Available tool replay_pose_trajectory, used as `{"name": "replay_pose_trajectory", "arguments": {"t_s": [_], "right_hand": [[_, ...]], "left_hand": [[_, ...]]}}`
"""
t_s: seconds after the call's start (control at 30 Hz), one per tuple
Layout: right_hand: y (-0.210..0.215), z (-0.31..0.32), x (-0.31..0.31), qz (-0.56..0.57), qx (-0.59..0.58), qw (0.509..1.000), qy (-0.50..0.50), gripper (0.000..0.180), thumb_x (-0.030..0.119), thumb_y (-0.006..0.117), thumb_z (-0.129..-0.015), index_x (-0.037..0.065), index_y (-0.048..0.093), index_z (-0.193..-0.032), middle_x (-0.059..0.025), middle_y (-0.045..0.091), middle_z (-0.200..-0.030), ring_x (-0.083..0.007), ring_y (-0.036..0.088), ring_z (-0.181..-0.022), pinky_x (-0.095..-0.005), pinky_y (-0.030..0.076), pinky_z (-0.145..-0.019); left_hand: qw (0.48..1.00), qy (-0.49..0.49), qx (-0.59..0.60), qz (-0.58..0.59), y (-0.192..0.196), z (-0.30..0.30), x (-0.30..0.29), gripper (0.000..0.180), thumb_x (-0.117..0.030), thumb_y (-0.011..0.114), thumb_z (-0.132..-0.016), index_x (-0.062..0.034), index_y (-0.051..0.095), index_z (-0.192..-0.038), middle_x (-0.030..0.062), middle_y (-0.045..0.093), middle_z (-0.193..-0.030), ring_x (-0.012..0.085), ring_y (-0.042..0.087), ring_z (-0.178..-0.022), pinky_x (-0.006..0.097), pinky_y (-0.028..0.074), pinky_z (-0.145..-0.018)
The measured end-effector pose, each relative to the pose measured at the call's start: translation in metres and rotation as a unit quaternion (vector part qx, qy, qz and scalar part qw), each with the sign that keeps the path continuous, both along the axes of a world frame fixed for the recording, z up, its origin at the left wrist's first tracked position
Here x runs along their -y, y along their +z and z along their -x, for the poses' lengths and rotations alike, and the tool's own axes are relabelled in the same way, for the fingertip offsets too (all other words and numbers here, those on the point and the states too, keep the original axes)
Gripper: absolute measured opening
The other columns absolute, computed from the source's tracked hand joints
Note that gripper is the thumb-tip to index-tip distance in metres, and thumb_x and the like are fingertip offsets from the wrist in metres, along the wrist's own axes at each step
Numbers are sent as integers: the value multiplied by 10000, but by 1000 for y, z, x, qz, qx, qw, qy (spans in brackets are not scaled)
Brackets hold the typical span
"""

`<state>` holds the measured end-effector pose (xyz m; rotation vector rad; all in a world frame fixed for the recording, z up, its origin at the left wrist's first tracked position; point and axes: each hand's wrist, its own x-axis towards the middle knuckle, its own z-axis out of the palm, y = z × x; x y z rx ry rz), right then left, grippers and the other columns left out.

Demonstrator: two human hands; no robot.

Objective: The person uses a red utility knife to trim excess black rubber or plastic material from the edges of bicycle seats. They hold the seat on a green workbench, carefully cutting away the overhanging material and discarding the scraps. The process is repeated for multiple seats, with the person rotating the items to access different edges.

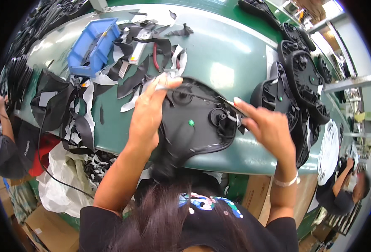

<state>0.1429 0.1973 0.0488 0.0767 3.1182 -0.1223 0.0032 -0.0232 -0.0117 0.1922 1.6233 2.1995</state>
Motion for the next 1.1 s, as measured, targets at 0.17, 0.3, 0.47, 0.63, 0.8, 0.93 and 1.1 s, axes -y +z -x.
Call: {"name": "replay_pose_trajectory", "arguments": {"t_s": [0.17,0.3,0.47,0.63,0.8,0.93,1.1], "right_hand": [[10,39,-7,10,25,989,143,504,160,635,-817,301,529,-1289,-44,527,-637,-229,566,-582,-369,425,-516],[13,0,7,-30,54,994,89,545,170,642,-830,275,484,-1340,-49,503,-649,-229,544,-534,-367,398,-476],[12,-53,35,-9,69,997,-29,535,174,651,-831,199,491,-1341,-74,501,-624,-255,526,-486,-376,374,-449],[8,-51,27,30,40,998,-26,522,178,651,-837,194,496,-1335,-78,542,-642,-257,554,-489,-376,394,-449],[-11,-76,36,53,31,995,-74,541,179,645,-844,159,473,-1357,-71,537,-630,-261,546,-474,-387,391,-437],[-16,-98,62,192,10,966,-172,571,183,640,-860,65,424,-1375,-132,640,-768,-295,607,-548,-385,472,-513],[-12,-94,67,403,17,861,-310,564,151,638,-862,39,414,-1367,-174,678,-984,-294,683,-698,-367,520,-625]], "left_hand": [[981,-107,-164,9,16,-7,21,489,-324,334,-1022,6,650,-850,132,630,-890,260,560,-961,395,360,-993],[951,-102,-89,-277,31,41,49,502,-296,301,-1025,-83,464,-601,46,399,-491,247,541,-685,400,416,-844],[874,-261,-411,22,43,60,40,378,-353,476,-956,-23,572,-798,53,499,-639,218,515,-758,372,422,-775],[778,-404,-467,121,21,41,-25,312,-316,600,-904,-5,616,-904,103,584,-842,234,540,-865,365,442,-802],[900,-414,-136,-14,34,30,-53,236,-230,535,-950,-26,627,-876,36,534,-695,130,561,-645,244,445,-627],[965,20,27,-260,56,41,-51,352,-271,462,-984,-118,385,-676,-42,302,-606,59,296,-554,198,271,-483],[908,17,-400,121,20,50,-20,285,-291,590,-891,-31,569,-778,51,577,-750,174,541,-721,307,440,-688]]}}
